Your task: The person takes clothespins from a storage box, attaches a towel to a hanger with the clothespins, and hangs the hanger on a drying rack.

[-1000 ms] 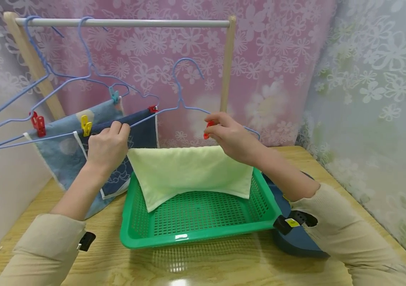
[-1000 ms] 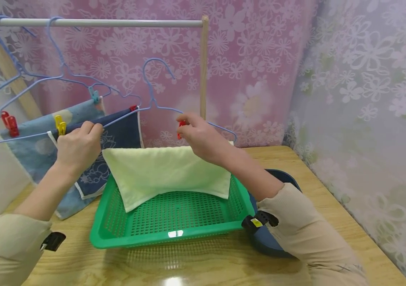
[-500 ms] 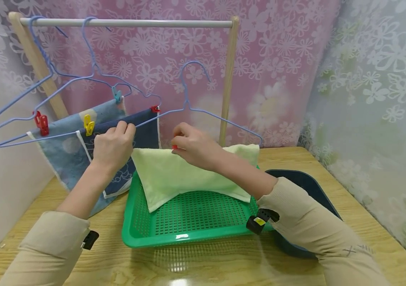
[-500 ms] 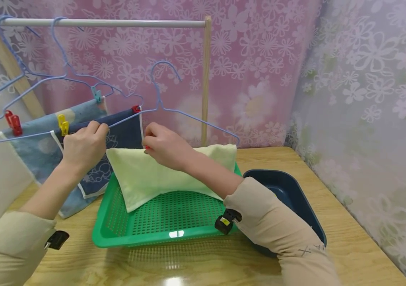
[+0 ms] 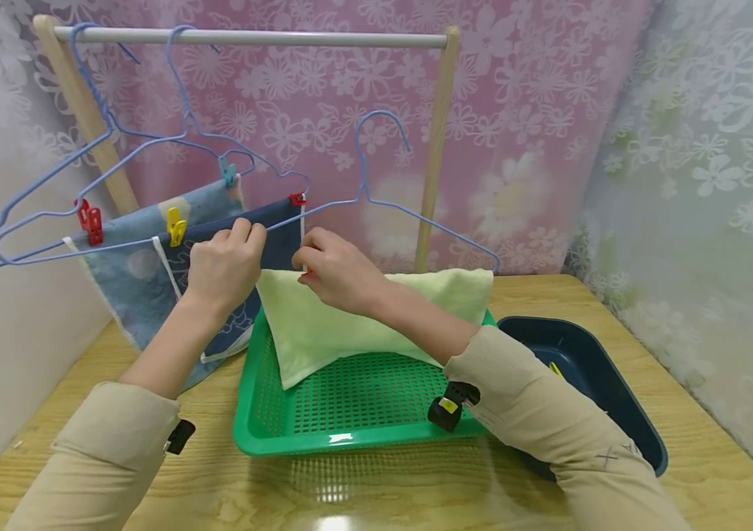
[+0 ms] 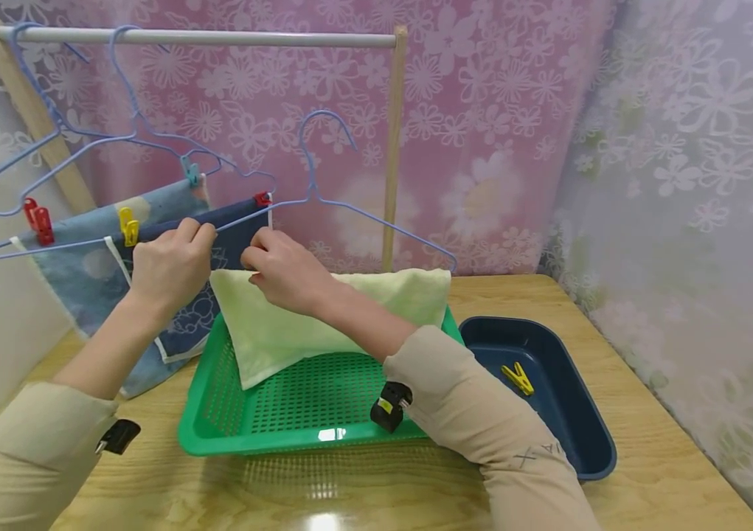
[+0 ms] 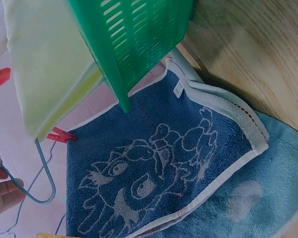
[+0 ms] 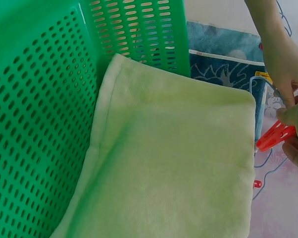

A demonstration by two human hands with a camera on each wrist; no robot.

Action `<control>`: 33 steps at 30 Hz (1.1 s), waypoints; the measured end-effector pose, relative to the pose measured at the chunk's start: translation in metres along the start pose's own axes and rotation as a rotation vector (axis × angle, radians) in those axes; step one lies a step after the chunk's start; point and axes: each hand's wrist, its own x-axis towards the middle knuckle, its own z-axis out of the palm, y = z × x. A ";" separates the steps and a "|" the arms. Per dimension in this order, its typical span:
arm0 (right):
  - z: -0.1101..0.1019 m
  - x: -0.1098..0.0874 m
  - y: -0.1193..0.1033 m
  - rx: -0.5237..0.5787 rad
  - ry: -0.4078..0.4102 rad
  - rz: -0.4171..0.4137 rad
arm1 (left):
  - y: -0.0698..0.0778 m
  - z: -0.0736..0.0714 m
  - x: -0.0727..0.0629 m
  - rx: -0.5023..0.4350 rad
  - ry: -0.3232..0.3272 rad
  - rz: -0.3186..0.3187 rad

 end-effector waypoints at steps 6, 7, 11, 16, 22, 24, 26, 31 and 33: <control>0.004 0.003 0.001 0.058 0.055 0.032 | 0.001 0.001 0.001 -0.006 0.030 0.006; 0.006 0.003 0.001 0.059 0.064 0.024 | 0.001 0.001 0.001 -0.008 0.036 0.005; 0.013 0.006 0.000 0.055 0.116 -0.031 | 0.003 0.001 0.000 -0.008 0.054 0.007; 0.021 0.010 -0.002 0.075 0.144 -0.032 | 0.003 0.002 0.000 -0.003 0.071 0.011; 0.028 0.011 0.000 0.082 0.131 -0.014 | 0.004 0.000 0.002 -0.014 0.061 0.010; 0.030 0.011 0.001 0.059 0.130 -0.042 | 0.004 0.000 0.002 -0.014 0.054 0.011; 0.032 0.011 0.002 0.031 0.134 -0.078 | 0.005 -0.001 0.002 -0.013 0.051 0.010; 0.037 0.009 0.003 -0.031 0.134 -0.152 | 0.005 -0.002 0.002 -0.017 0.050 0.003; 0.037 0.009 0.003 -0.049 0.122 -0.168 | 0.004 -0.002 0.001 -0.020 0.051 -0.002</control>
